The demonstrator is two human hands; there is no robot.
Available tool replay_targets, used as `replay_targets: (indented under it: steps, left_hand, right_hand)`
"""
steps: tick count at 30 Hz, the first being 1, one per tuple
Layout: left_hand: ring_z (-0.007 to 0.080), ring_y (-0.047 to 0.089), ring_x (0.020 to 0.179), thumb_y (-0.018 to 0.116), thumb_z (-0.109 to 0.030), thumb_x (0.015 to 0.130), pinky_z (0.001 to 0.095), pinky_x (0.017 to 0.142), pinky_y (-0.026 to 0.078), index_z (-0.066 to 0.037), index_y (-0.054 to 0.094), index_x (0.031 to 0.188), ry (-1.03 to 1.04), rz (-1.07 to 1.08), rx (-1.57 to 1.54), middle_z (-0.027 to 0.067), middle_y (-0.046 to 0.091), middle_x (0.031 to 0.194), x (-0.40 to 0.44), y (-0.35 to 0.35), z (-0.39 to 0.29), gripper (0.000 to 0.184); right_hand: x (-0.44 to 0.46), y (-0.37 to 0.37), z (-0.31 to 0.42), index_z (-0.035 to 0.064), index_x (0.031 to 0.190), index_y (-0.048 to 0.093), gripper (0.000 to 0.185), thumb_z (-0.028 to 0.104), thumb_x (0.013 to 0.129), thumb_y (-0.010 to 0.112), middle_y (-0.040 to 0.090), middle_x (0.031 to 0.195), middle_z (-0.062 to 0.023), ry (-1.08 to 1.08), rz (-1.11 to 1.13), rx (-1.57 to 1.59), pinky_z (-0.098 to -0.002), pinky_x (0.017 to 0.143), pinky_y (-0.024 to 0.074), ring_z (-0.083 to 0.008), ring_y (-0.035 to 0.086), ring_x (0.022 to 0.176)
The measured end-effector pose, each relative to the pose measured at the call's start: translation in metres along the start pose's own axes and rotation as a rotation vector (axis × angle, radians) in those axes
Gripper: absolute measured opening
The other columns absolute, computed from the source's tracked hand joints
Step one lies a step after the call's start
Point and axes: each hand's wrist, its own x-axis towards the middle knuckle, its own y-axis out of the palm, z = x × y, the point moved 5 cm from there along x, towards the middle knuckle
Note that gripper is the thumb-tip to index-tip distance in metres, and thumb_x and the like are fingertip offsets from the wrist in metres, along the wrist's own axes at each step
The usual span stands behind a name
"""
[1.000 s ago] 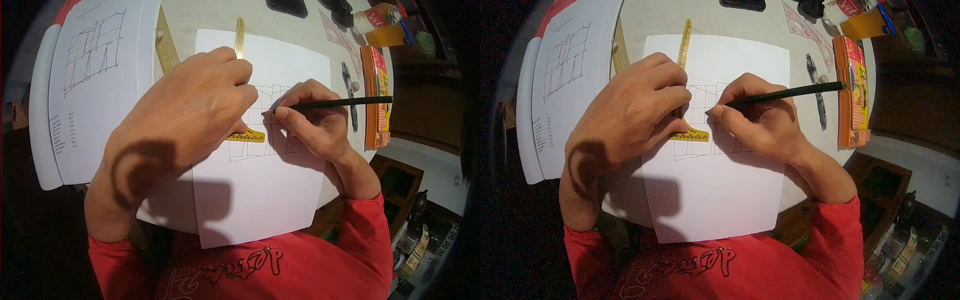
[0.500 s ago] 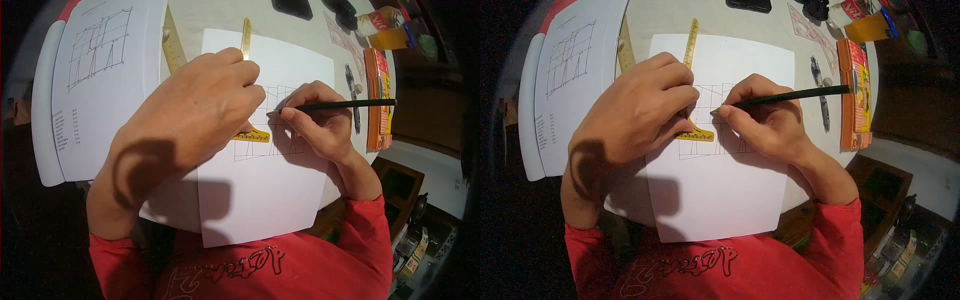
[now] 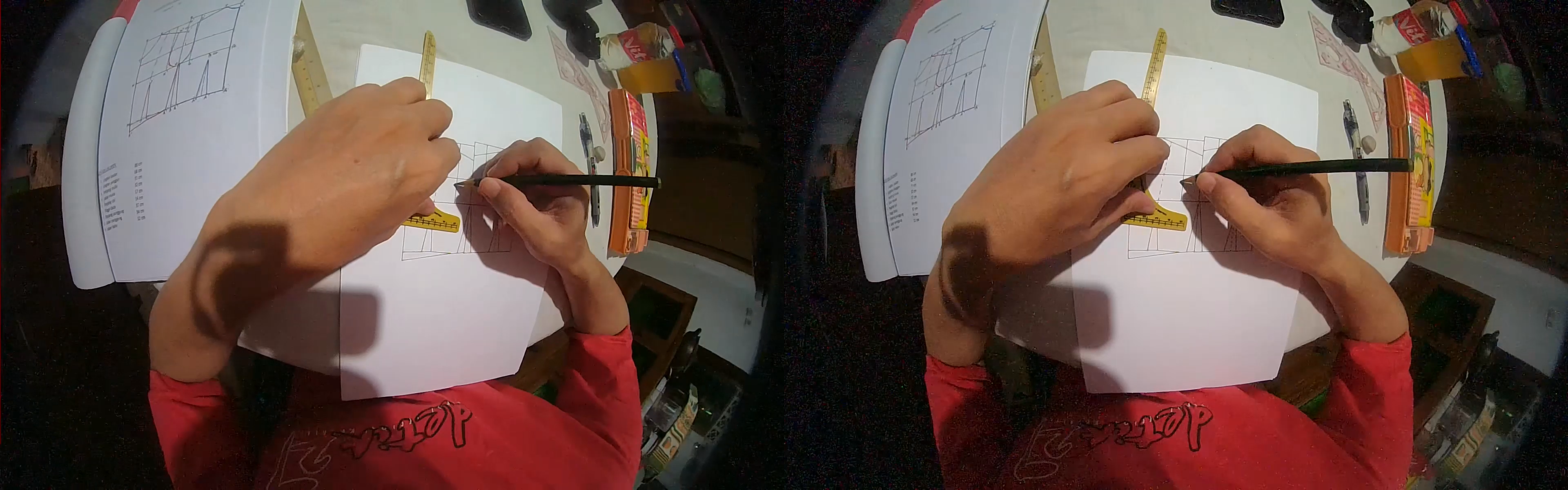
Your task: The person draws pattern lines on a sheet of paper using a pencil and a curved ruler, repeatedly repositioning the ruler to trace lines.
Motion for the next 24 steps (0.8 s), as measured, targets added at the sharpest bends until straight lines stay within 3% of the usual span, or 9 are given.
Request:
replay_targets:
  steps: [9, 24]
  left_hand:
    - [0.0241, 0.058, 0.098, 0.085, -0.013, 0.088, 0.0359, 0.087, 0.054, -0.008, 0.065, 0.092, -0.014, -0.01, -0.034, 0.007, 0.061, 0.105, -0.0008, -0.0014, -0.0005, 0.021]
    - [0.0238, 0.058, 0.099, 0.086, -0.015, 0.087, 0.0355, 0.087, 0.054, -0.007, 0.066, 0.092, -0.035, 0.013, -0.032, 0.0068, 0.061, 0.105, 0.0004, -0.0026, 0.0001, 0.022]
  right_hand:
    - [-0.0029, -0.0036, 0.0006, 0.0032, 0.101, 0.072, 0.007, 0.005, 0.097, 0.078, 0.068, 0.079, -0.0019, 0.131, 0.019, -0.005, -0.0211, 0.058, 0.0402, -0.0091, 0.051, 0.062]
    - [-0.0005, -0.0039, 0.0035, 0.0042, 0.102, 0.07, 0.008, 0.004, 0.099, 0.077, 0.068, 0.077, -0.0015, 0.112, -0.005, 0.08, -0.0198, 0.055, 0.0413, -0.0078, 0.053, 0.059]
